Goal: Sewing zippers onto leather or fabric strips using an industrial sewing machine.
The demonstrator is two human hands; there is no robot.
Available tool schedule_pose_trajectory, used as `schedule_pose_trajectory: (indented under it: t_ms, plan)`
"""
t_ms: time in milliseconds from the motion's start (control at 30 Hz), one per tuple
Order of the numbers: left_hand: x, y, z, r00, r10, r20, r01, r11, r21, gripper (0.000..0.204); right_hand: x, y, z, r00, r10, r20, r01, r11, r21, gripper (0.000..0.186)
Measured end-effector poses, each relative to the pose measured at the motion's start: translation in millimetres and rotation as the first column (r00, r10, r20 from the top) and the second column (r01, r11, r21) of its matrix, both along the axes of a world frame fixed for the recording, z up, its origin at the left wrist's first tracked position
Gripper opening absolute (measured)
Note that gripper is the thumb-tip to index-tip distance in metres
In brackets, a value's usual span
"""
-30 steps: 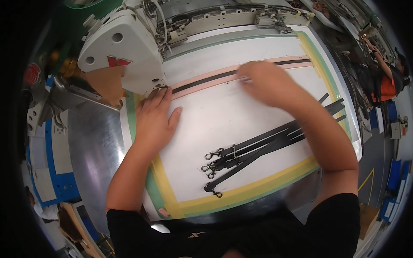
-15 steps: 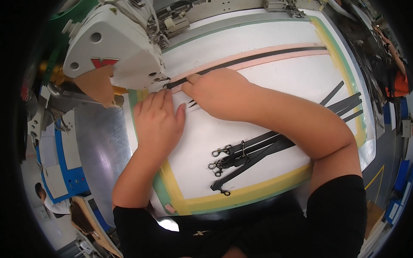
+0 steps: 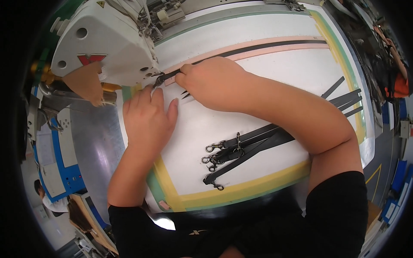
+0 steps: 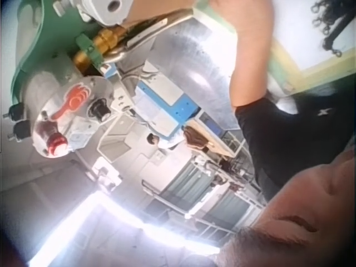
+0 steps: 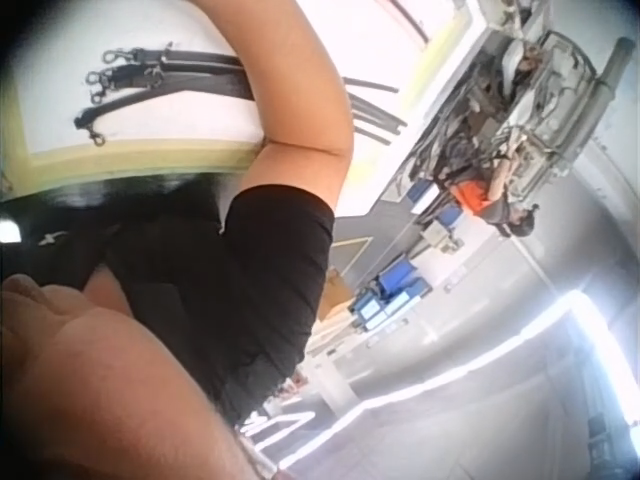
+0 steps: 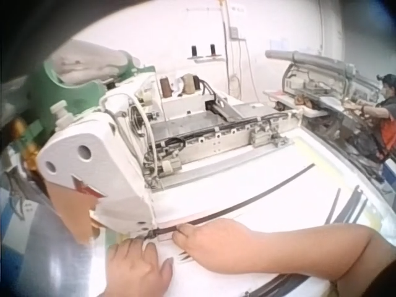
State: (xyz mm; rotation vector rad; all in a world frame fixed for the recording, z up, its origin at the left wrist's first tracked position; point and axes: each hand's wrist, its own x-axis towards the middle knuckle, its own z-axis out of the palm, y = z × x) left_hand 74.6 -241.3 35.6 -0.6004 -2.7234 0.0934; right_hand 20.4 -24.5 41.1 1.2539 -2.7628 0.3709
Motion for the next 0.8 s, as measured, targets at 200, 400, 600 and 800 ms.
schedule_pose_trajectory:
  t_ms: [200, 400, 600, 800]
  plan:
    - [-3.5, 1.9, -4.6, 0.999, -0.036, -0.025, 0.039, 0.995, 0.091, 0.061, 1.9, 0.1, 1.6, 0.999, -0.02, 0.028, 0.018, 0.997, 0.079, 0.031]
    - [-6.9, 0.6, -9.8, 0.998, -0.028, 0.053, 0.023, 0.996, 0.087, 0.066, 3.7, -0.9, 1.2, 0.999, -0.019, 0.045, 0.018, 1.0, 0.011, 0.022]
    - [-10.7, -2.0, -11.0, 0.997, -0.042, 0.065, 0.035, 0.994, 0.103, 0.066, 3.5, -2.2, 6.2, 0.999, -0.024, 0.032, 0.019, 0.989, 0.149, 0.033]
    - [-12.3, -1.1, -8.3, 0.996, -0.054, 0.071, 0.046, 0.994, 0.1, 0.064, 2.9, -2.7, 3.5, 0.999, -0.024, 0.03, 0.021, 0.993, 0.118, 0.032]
